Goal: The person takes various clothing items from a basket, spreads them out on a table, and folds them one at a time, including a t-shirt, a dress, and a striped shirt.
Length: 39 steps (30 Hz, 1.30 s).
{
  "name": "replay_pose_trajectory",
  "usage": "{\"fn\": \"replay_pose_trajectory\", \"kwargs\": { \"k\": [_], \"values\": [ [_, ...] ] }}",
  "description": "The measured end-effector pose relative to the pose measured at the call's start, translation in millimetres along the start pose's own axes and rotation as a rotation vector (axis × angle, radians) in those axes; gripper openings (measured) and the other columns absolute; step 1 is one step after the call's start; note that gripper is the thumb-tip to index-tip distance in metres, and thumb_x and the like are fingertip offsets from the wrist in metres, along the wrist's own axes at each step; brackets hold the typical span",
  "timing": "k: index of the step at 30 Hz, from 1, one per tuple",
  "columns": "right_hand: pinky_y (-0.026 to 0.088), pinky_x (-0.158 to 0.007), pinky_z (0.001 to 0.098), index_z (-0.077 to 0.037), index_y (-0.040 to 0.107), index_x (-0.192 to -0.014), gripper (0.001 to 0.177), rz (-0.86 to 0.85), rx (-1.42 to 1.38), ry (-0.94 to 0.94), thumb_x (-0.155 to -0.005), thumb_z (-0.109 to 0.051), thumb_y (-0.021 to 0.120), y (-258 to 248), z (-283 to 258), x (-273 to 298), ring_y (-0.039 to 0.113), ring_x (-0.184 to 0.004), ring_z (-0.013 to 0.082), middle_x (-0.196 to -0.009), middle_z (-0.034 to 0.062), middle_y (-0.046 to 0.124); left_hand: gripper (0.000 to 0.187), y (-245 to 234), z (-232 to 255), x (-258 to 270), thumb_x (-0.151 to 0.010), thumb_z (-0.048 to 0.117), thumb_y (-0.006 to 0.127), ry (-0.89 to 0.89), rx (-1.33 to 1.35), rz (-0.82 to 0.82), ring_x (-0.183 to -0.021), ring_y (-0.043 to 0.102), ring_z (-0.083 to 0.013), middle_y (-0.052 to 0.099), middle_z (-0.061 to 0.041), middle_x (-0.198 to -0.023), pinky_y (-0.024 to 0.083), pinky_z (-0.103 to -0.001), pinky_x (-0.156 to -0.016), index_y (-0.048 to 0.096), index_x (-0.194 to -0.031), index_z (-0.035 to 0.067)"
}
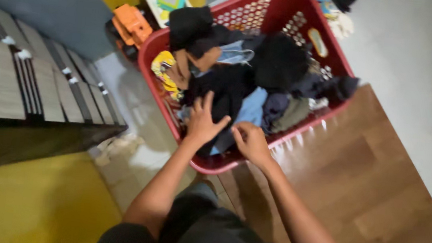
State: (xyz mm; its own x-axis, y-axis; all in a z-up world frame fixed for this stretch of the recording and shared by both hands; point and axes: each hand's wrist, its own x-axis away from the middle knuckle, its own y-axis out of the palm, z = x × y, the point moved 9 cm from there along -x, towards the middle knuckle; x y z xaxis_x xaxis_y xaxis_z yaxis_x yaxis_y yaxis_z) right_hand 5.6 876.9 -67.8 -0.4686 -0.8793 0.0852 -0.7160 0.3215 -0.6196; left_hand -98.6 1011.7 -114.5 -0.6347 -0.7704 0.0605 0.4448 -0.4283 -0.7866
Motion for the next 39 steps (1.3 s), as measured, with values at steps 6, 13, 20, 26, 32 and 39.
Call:
{"fn": "replay_pose_trajectory", "kwargs": {
  "k": [6, 13, 20, 26, 32, 39],
  "values": [
    [0.057, -0.064, 0.0321, -0.002, 0.073, -0.097, 0.02, -0.17, -0.21, 0.097, -0.096, -0.022, 0.069, 95, 45, -127, 0.071, -0.069, 0.0133, -0.077, 0.0092, 0.076, 0.103, 113, -16, 17, -0.084, 0.074, 0.054, -0.086, -0.171, -0.661, -0.147, -0.002, -0.0517, -0.004, -0.017, -0.168, 0.021, -0.069, -0.112, 0.013, -0.162, 0.019],
    [0.054, -0.066, 0.03, -0.006, 0.063, -0.118, 0.036, -0.164, -0.487, 0.393, -0.09, -0.024, 0.078, 235, 95, -220, 0.065, -0.073, 0.0126, -0.092, 0.0049, 0.07, 0.086, 105, -18, 20, -0.095, 0.063, 0.049, -0.102, -0.163, -0.709, -0.152, -0.003, -0.0546, -0.007, -0.019, -0.171, 0.028, -0.079, -0.106, 0.014, -0.165, 0.028],
    [0.056, -0.094, 0.0343, -0.006, 0.052, -0.128, 0.031, -0.104, -1.632, 0.436, -0.098, -0.009, 0.06, 163, 41, -208, 0.068, -0.102, 0.0185, -0.111, 0.0046, 0.069, 0.09, 100, -28, 14, -0.09, 0.062, 0.059, -0.161, -0.042, -0.742, -0.15, -0.001, -0.0516, -0.002, -0.02, -0.169, 0.019, -0.078, -0.108, 0.018, -0.16, 0.026],
    [0.053, -0.085, 0.034, -0.003, 0.057, -0.124, 0.037, -0.025, -1.64, 0.408, -0.089, -0.011, 0.068, 5, -25, -91, 0.064, -0.097, 0.0198, -0.108, 0.0059, 0.066, 0.072, 99, -50, -30, -0.101, 0.056, 0.052, -0.32, 0.978, -0.169, -0.146, 0.032, -0.0389, 0.034, -0.018, -0.161, 0.031, -0.059, -0.119, 0.038, -0.156, 0.012],
    [0.038, -0.04, 0.0258, 0.008, 0.055, -0.118, 0.029, 0.072, -1.642, 0.181, -0.099, -0.014, 0.062, -94, -34, 34, 0.054, -0.057, 0.0162, -0.087, 0.0132, 0.061, 0.08, 96, -2, -47, -0.092, 0.069, 0.04, -0.604, 2.453, -0.569, -0.132, 0.053, -0.0323, 0.052, -0.012, -0.147, 0.041, -0.049, -0.109, 0.049, -0.145, 0.009],
    [0.03, -0.036, 0.0306, 0.008, 0.057, -0.106, 0.027, 0.545, -1.35, 0.137, -0.094, -0.016, 0.059, -206, 0, 194, 0.044, -0.046, 0.0186, -0.085, 0.0184, 0.06, 0.074, 69, 52, -40, -0.095, 0.063, 0.051, -0.798, 2.258, -0.748, -0.123, 0.06, -0.0321, 0.063, -0.014, -0.137, 0.048, -0.046, -0.106, 0.054, -0.141, 0.006]
  ]
}}
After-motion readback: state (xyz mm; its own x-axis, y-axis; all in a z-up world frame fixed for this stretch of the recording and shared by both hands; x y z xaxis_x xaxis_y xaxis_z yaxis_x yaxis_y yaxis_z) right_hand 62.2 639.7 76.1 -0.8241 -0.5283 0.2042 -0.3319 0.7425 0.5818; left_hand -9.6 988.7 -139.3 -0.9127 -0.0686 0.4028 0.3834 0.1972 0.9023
